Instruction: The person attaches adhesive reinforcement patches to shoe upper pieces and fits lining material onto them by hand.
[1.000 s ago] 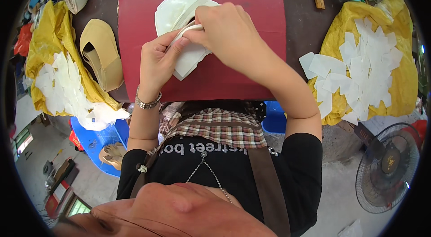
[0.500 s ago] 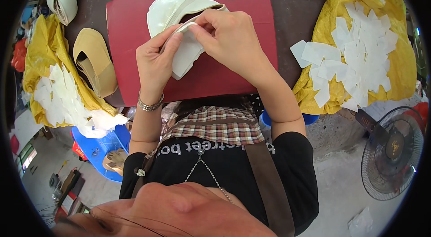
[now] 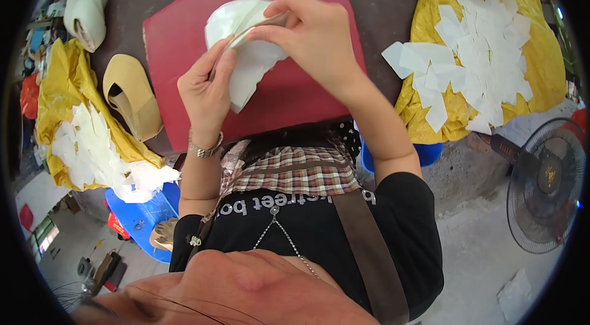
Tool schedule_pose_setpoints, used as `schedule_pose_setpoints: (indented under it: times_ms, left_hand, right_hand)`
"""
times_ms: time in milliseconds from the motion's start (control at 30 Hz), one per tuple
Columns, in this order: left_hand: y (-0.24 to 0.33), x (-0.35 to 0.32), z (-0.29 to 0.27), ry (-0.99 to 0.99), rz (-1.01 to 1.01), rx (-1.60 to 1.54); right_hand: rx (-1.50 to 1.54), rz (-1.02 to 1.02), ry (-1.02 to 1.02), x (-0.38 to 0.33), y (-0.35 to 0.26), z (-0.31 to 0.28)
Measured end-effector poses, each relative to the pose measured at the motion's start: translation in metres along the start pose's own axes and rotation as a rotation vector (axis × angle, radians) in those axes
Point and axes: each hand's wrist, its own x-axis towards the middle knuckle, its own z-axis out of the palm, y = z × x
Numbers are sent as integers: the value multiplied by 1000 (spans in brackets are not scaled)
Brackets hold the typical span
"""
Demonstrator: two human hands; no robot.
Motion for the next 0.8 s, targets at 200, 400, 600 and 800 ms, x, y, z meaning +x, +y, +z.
schedule_pose_setpoints:
  times_ms: [200,400,600,800]
  left_hand:
    - [15,-8,12,76,202,-189]
    - [-6,-15,-17,-35,-384,-600]
    - [-16,18,-69,137,-22,-228]
    - [-10,47,-68,-197,192,283]
  right_hand:
    - [845,97,251,-40,9,44]
    - [1074,0,-473,-31,5,-14]
    - [-66,220,-49,-37,37,-40]
    - [-857,-636,-234,-64,2,-17]
